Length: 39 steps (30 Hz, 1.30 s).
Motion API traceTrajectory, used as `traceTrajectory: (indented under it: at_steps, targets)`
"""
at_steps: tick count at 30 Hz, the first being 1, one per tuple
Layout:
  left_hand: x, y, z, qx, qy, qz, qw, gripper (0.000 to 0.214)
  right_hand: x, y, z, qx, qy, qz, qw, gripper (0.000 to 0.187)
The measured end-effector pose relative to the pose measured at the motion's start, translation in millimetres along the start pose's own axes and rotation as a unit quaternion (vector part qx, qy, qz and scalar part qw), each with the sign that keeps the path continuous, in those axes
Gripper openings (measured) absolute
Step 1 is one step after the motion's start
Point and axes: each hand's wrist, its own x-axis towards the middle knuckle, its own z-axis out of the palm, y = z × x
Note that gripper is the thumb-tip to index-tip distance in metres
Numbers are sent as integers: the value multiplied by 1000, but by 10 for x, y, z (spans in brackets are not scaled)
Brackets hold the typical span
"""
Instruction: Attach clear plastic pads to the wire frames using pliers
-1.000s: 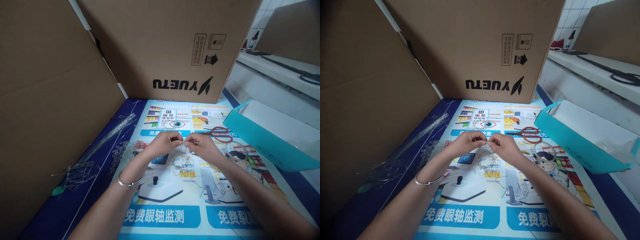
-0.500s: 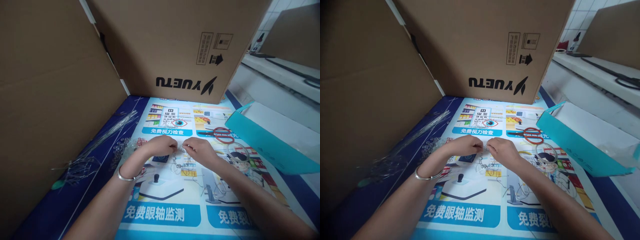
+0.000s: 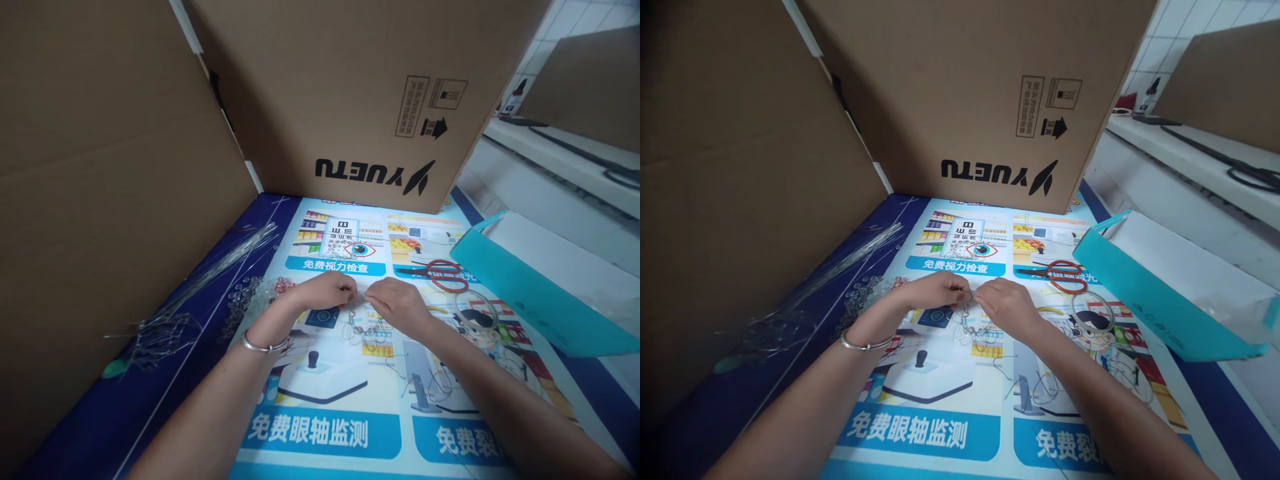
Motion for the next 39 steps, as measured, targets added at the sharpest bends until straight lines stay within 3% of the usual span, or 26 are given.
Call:
traceTrajectory:
  at_steps: [7,16,30,39]
  targets:
    - [6,-51,10,-58,-10,9,998,20,6,2,17,-11,16,-48,999,25]
    - [21,-67,25,-85,-4,11,996,23,-50,50,119,-33,9,-63,997,14]
    - [18,-80,30,-69,5,11,998,24,-60,66,70,-82,-45,-65,993,21]
    - [23,-78,31,-44,13,5,999,23,-46,69,61,-41,-68,-53,995,21]
